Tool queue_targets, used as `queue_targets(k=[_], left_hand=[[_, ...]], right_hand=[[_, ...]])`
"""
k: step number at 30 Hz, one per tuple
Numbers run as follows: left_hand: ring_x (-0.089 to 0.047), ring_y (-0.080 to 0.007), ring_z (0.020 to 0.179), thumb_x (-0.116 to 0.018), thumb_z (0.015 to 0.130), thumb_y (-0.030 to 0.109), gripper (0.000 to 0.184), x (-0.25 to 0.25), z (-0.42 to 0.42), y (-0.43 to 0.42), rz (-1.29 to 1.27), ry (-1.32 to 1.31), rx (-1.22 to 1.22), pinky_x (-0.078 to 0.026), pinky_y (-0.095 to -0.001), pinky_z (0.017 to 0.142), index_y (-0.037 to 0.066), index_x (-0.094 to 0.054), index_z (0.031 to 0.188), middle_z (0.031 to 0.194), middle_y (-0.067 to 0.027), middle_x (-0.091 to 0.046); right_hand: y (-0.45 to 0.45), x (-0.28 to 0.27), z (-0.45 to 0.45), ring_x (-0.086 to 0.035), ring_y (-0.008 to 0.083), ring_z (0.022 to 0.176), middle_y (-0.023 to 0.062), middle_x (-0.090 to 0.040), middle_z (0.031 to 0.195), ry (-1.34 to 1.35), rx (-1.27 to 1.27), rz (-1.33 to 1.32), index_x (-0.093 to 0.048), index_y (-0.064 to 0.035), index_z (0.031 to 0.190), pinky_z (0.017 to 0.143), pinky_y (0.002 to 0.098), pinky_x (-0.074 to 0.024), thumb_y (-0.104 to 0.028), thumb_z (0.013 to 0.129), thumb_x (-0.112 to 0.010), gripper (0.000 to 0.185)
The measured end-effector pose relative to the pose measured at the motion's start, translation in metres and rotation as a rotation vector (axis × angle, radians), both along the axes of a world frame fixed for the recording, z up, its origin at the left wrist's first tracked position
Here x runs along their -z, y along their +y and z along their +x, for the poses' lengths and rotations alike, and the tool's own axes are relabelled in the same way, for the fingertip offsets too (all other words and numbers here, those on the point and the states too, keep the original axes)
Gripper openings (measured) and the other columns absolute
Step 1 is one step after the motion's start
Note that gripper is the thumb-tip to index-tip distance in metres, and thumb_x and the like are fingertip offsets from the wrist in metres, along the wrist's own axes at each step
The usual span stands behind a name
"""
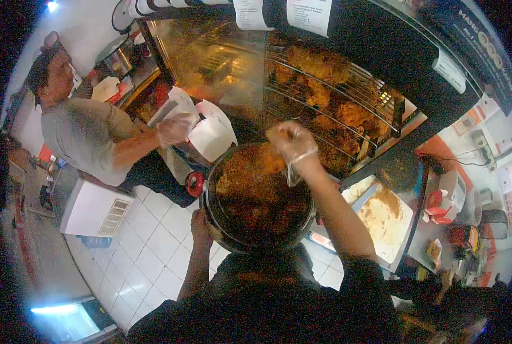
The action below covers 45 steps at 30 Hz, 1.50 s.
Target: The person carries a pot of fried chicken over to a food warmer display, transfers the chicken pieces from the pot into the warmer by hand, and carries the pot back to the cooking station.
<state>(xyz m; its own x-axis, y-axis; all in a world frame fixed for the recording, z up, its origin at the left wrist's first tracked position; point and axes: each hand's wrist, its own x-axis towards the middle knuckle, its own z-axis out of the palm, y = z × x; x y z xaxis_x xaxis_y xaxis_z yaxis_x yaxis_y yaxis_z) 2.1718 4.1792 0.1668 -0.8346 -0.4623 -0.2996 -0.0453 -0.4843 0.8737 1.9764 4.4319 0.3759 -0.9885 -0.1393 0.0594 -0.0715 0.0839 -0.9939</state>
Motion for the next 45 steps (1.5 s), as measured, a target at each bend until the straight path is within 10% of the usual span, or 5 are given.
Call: queue_targets(k=[11, 15, 33, 43, 45], left_hand=[[-0.046, -0.0079, 0.071, -0.054, 0.092, 0.028, 0.021, -0.016, 0.002, 0.002, -0.065, -0.093, 0.006, -0.04, -0.025, 0.06, 0.007, -0.052, 0.091, 0.078, 0.0012, -0.048], [-0.045, -0.0087, 0.072, -0.054, 0.091, 0.031, 0.025, 0.003, 0.004, -0.002, -0.091, -0.048, -0.001, -0.037, -0.023, 0.063, 0.007, -0.053, 0.09, 0.077, 0.0013, -0.048], [-0.05, -0.0083, 0.066, -0.053, 0.093, 0.026, 0.021, -0.028, -0.002, 0.003, -0.071, -0.091, 0.018, -0.043, -0.0233, 0.056, 0.006, -0.051, 0.092, 0.074, -0.0005, -0.051], [-0.048, -0.0129, 0.077, -0.049, 0.093, 0.027, 0.025, 0.021, -0.001, -0.013, -0.104, -0.089, 0.023, -0.041, -0.0283, 0.068, 0.003, -0.053, 0.097, 0.086, -0.0044, -0.051], [-0.048, -0.0126, 0.077, -0.049, 0.093, 0.027, 0.025, 0.014, -0.001, -0.011, -0.083, -0.065, 0.032, -0.041, -0.0283, 0.068, 0.003, -0.053, 0.096, 0.084, -0.004, -0.051]], right_hand=[[0.005, 0.027, 0.031, -0.063, 0.013, 0.079, 0.0062, -0.066, 0.086, -0.443, -0.338, 0.307, -0.064, -0.0048, 0.092, 0.068, 0.0265, -0.0506, -0.028, 0.077, -0.074, 0.029], [0.022, 0.069, 0.05, -0.062, 0.0233, 0.096, 0.0126, -0.066, 0.103, 0.089, -0.634, 0.466, -0.064, -0.0018, 0.105, 0.087, 0.0323, -0.0471, -0.033, 0.077, -0.071, 0.042], [-0.04, 0.163, 0.088, -0.041, 0.0345, 0.124, 0.0201, -0.039, 0.137, -0.056, -0.136, 1.594, -0.027, -0.0057, 0.141, 0.099, 0.0456, -0.0381, -0.042, 0.073, -0.069, 0.087], [0.008, 0.013, 0.055, -0.058, 0.0237, 0.101, 0.0106, -0.062, 0.108, -0.687, 0.028, -0.195, -0.055, -0.0057, 0.105, 0.083, 0.0372, -0.0481, -0.02, 0.078, -0.068, 0.033], [0.019, 0.006, 0.024, -0.061, 0.0206, 0.085, 0.0124, -0.062, 0.107, -0.558, -0.173, -0.709, -0.049, -0.0042, 0.115, 0.056, 0.0333, -0.0529, -0.01, 0.075, -0.069, 0.045]])
